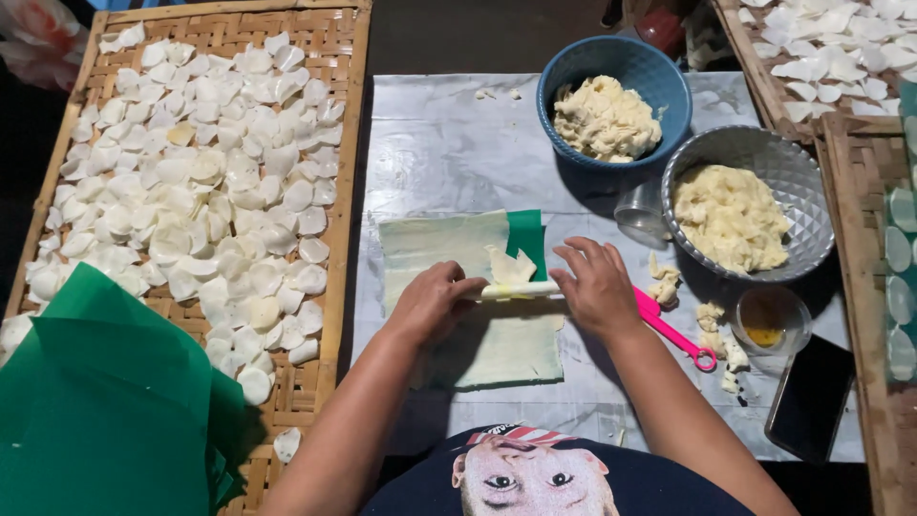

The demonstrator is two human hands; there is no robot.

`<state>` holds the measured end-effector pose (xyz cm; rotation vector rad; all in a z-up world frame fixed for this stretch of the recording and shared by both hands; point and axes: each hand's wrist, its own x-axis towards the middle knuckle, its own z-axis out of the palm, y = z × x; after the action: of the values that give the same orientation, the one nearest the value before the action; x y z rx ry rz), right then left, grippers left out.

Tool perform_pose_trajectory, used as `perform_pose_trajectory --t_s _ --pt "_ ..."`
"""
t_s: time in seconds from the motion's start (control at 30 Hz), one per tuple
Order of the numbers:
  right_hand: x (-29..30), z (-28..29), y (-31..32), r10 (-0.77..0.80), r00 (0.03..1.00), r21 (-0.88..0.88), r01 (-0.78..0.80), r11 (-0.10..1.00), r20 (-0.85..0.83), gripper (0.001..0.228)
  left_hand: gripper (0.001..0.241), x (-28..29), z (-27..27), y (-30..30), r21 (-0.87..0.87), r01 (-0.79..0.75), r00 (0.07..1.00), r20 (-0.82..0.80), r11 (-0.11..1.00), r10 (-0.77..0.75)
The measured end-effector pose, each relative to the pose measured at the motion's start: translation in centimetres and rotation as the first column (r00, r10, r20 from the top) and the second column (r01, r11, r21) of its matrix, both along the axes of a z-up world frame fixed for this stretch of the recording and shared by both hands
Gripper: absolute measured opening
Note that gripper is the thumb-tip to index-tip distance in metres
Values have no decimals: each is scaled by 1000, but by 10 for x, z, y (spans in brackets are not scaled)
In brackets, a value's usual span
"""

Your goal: Rolling out dough and spreading paste on it using a rolling pin and a spatula

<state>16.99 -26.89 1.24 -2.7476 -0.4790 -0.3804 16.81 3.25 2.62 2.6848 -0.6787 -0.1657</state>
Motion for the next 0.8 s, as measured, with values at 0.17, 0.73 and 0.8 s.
perform_pose_trajectory --t_s 0.17,0.73,0.8 --pt "17 -8 25 -81 976 19 87 996 -200 51 54 17 -12 -6 -46 -39 993 106 998 43" --pt "-39 -22 27 -68 996 -206 55 977 -56 65 69 -55 -41 -28 90 -302 953 -2 949 304" --pt "-58 -25 24 -61 995 -198 44 979 -78 67 69 -72 -50 -26 102 -253 966 81 962 246"
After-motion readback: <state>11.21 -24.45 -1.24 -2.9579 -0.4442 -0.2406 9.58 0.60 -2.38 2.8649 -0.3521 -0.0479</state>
